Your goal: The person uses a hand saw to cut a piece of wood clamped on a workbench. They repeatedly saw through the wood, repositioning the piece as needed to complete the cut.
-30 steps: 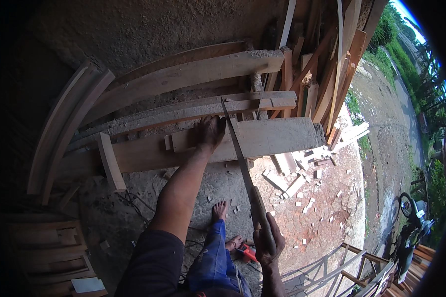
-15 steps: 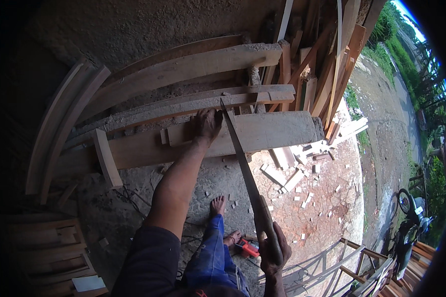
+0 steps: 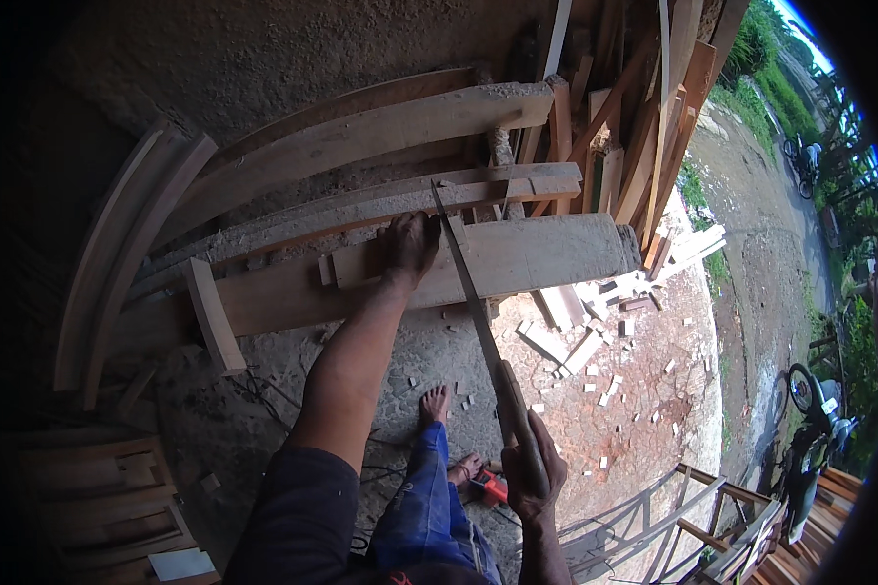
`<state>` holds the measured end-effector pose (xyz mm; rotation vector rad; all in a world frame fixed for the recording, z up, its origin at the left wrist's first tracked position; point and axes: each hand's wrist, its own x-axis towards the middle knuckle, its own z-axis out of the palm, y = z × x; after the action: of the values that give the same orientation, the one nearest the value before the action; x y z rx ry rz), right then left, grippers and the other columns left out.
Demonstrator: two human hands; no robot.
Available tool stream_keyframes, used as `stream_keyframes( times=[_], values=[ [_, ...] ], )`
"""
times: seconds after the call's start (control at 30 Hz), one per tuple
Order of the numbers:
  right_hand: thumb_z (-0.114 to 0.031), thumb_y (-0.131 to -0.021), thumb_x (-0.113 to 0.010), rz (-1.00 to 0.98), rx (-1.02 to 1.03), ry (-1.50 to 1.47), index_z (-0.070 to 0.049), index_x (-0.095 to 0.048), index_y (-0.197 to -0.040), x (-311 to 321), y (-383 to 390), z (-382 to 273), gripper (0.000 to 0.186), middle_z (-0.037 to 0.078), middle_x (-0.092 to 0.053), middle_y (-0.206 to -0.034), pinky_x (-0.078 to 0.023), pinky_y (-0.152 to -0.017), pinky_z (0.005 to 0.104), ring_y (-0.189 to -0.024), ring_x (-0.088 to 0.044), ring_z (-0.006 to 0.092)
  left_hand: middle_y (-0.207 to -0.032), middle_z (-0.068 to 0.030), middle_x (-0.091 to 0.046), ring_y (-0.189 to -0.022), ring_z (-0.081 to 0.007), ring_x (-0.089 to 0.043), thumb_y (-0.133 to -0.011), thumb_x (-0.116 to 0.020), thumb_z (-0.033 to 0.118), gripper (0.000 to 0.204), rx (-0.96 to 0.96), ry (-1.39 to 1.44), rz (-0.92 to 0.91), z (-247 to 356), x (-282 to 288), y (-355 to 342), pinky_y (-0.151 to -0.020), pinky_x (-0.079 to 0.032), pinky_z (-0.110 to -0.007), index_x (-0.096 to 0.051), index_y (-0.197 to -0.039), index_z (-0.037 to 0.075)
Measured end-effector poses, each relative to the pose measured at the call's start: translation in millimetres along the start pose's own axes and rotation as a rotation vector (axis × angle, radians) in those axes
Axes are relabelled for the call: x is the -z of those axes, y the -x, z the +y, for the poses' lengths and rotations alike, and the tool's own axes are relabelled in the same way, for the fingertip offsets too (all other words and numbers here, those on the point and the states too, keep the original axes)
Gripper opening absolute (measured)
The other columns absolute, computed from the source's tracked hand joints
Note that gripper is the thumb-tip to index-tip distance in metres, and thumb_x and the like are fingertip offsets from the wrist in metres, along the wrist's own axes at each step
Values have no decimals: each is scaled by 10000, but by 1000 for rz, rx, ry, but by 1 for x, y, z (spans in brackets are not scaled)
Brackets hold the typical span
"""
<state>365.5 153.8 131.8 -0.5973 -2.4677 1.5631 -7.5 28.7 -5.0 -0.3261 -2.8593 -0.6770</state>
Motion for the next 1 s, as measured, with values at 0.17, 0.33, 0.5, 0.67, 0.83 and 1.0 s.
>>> stream_keyframes(
  times=[0.17,0.33,0.5,0.67,0.83,1.0],
  values=[
    [-176,-885,-734,27,13,43,26,-540,-1359,12,29,15,551,172,-688,-1204,-528,-896,329,-1056,-687,212,-1007,-149,-683,-1034,-350,-621,-974,-509,375,341,-28,16,9,-1,-7,-1,-876,-446,-525,-667,-922,78],
    [-175,-927,-700,38,100,-160,-20,-531,-1387,-48,-86,-3,514,190,-628,-1305,-486,-967,327,-1173,-622,211,-960,-137,-685,-983,-366,-641,-969,-506,294,279,-77,-71,-43,7,0,-4,-825,-467,-537,-675,-909,79],
    [-181,-935,-692,-15,128,-127,15,-518,-1386,-43,-78,-9,521,198,-629,-1295,-483,-984,331,-1188,-610,213,-906,-108,-673,-927,-314,-646,-931,-513,213,211,-170,-200,31,-8,-11,2,-792,-465,-532,-674,-875,90],
    [-183,-920,-709,11,48,-166,19,-522,-1382,-47,-73,6,538,192,-638,-1286,-490,-972,324,-1175,-620,211,-914,-111,-661,-941,-304,-630,-918,-503,199,210,-85,-251,-117,16,-4,6,-823,-457,-519,-676,-876,87],
    [-162,-906,-715,62,85,-125,3,-531,-1381,-47,-60,5,535,171,-664,-1251,-510,-933,319,-1123,-650,201,-972,-132,-682,-1001,-325,-629,-925,-501,197,218,-100,-130,-8,5,-9,5,-862,-453,-518,-670,-874,71],
    [-94,-846,-739,66,94,57,-1,-559,-1352,-7,20,27,545,149,-690,-1201,-551,-808,299,-977,-700,183,-976,-145,-677,-1031,-346,-603,-933,-504,230,236,-60,7,103,-1,-16,3,-924,-406,-507,-665,-865,71]
  ],
)
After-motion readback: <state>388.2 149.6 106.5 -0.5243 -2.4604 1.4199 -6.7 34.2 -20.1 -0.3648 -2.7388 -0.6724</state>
